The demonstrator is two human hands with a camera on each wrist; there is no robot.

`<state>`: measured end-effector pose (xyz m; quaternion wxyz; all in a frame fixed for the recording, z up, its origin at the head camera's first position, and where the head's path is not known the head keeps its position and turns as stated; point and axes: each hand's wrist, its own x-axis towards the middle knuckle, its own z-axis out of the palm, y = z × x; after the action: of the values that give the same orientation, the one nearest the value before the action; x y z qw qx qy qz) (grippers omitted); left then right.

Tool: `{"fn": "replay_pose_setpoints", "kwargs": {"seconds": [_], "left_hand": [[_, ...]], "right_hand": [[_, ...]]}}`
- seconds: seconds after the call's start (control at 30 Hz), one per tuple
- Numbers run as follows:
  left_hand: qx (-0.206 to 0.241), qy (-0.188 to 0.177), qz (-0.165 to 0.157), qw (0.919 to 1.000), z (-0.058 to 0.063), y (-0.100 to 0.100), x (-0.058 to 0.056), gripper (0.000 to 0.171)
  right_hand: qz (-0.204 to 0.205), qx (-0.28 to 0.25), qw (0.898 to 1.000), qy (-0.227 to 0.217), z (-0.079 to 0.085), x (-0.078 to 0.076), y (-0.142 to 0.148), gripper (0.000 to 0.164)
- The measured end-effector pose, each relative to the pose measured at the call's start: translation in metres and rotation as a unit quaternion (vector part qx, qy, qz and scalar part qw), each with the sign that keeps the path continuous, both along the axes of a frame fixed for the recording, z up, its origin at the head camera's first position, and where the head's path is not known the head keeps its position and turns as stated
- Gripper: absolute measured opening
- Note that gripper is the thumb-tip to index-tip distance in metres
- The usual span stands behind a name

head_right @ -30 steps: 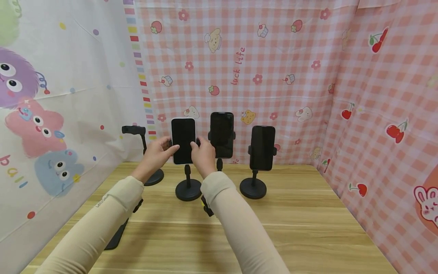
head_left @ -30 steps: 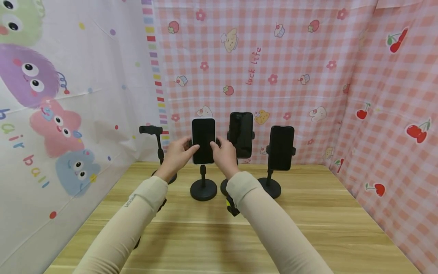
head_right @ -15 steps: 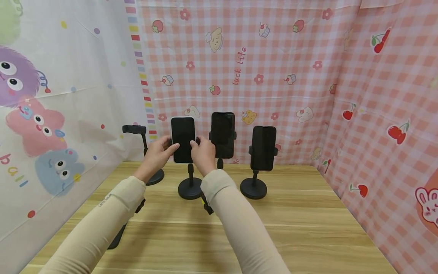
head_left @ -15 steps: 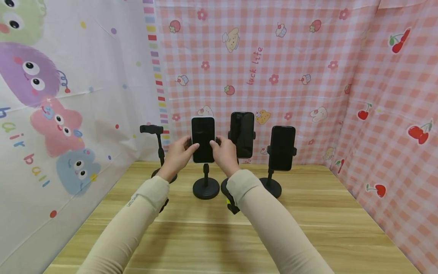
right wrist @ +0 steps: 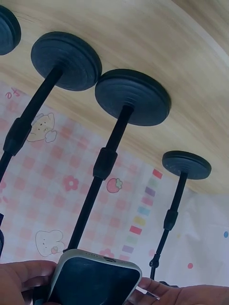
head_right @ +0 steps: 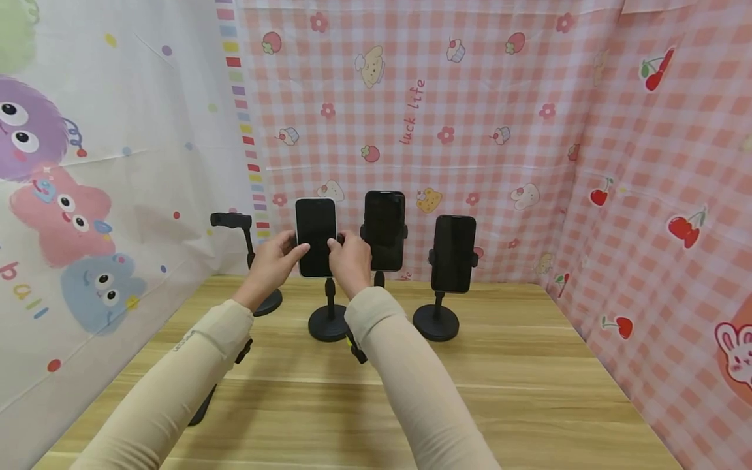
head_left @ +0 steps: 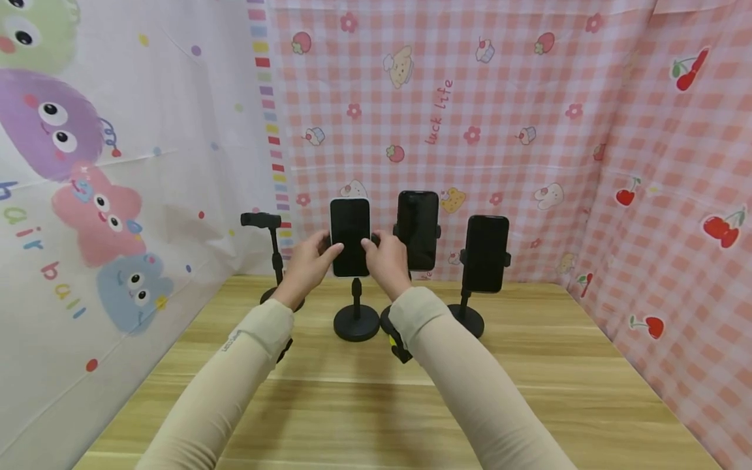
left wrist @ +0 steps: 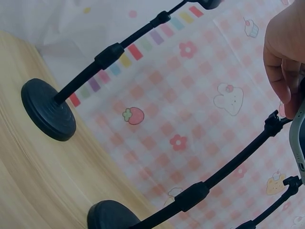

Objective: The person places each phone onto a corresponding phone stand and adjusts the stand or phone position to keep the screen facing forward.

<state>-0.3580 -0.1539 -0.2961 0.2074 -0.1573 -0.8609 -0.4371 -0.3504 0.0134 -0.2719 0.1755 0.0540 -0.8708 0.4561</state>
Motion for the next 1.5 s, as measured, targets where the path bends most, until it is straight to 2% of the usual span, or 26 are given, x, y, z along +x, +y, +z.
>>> {"fn": "replay_pose_setpoints", "kwargs": {"seconds": [0.2,0.37,0.6,0.87,1.03,1.17,1.37,1.5], "left_hand": [[0.004,-0.001,0.005,1.0,0.0,0.002,0.002,0.034],[-0.002,0.003,0.012,0.9999,-0.001,0.003,0.005,0.042],[-0.014,0.017,0.021,0.9995,-0.001,0.004,0.007,0.033],[0.002,-0.01,0.01,0.9999,-0.001,0.003,0.004,0.047],[-0.001,-0.003,0.002,1.0,0.0,0.002,0.003,0.042],[-0.012,-0.003,-0.007,0.9999,0.001,0.001,0.004,0.033],[-0.032,-0.01,-0.008,0.9994,0.001,-0.001,0.004,0.041],[-0.026,-0.008,-0.005,0.9996,0.001,0.0,0.004,0.038]], "right_hand": [[0.004,-0.011,1.0,-0.006,-0.001,0.0,0.001,0.036],[0.004,-0.016,1.0,-0.007,-0.004,0.0,0.0,0.033],[0.011,-0.032,0.999,-0.006,-0.008,-0.001,0.001,0.031],[0.026,-0.062,0.998,-0.001,-0.011,-0.002,0.003,0.036],[0.034,-0.07,0.997,-0.011,-0.011,-0.002,0.004,0.047],[0.034,-0.064,0.997,-0.008,-0.012,-0.001,0.002,0.041],[0.027,-0.06,0.998,-0.019,-0.01,0.0,-0.001,0.048],[0.029,-0.054,0.998,-0.016,-0.008,0.001,-0.002,0.038]]}}
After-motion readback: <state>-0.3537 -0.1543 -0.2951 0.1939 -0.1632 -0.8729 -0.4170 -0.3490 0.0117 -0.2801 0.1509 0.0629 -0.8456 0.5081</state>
